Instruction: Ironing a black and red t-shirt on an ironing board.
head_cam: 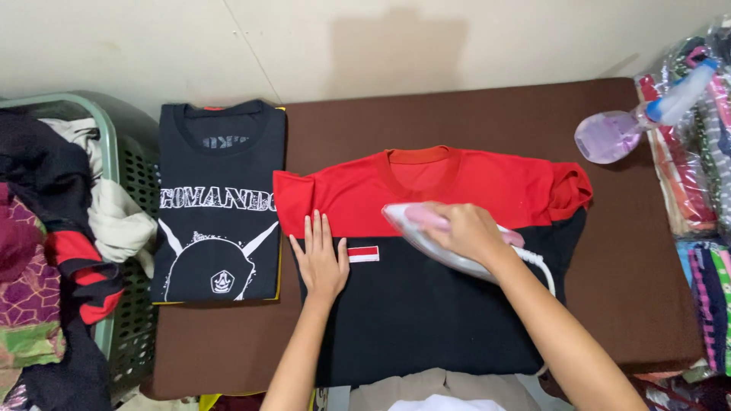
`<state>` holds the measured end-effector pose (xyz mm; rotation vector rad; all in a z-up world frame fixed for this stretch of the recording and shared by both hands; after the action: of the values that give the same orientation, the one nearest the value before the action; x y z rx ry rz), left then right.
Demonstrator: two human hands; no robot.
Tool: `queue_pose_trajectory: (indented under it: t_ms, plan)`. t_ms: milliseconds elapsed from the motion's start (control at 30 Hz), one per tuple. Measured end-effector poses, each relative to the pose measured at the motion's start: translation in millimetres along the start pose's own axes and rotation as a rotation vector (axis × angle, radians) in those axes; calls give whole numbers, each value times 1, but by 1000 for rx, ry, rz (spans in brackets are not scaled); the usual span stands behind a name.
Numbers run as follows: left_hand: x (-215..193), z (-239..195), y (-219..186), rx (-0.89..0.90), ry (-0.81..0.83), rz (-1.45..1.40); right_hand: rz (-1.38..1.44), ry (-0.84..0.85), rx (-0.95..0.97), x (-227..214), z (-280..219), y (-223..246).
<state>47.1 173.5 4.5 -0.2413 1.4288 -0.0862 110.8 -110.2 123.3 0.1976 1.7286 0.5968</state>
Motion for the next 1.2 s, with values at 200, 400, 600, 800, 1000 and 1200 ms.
queue_pose_trajectory:
  t_ms: [200, 400, 600, 800, 1000, 1200]
  plan:
    - [2, 2, 2, -67, -52, -49, 25, 189, -216, 26, 31, 48]
    - [5, 40, 17, -71, -69, -51, -37, 67, -364, 37, 50, 72]
    - [-9, 65, 30, -71, 8, 19, -99, -138, -14, 38, 71, 64]
    - [1, 61, 31, -91, -97, -36, -29, 32, -248, 51, 81, 72]
    - [1, 65, 32, -114, -117, -83, -22, -40, -328, 45, 96, 91]
    - [0, 62, 32, -107, -122, -26, -94, -122, -165, 53, 106, 97]
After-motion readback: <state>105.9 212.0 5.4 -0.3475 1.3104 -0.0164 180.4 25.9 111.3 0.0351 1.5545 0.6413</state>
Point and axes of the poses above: each hand's wrist, its own z-axis towards the middle knuckle, its own x-axis out of the palm, y = z × x, the point moved 3 cm from there along z, towards the middle knuckle, and after that the axes turned 6 degrees about -x, right-handed, at the moved point
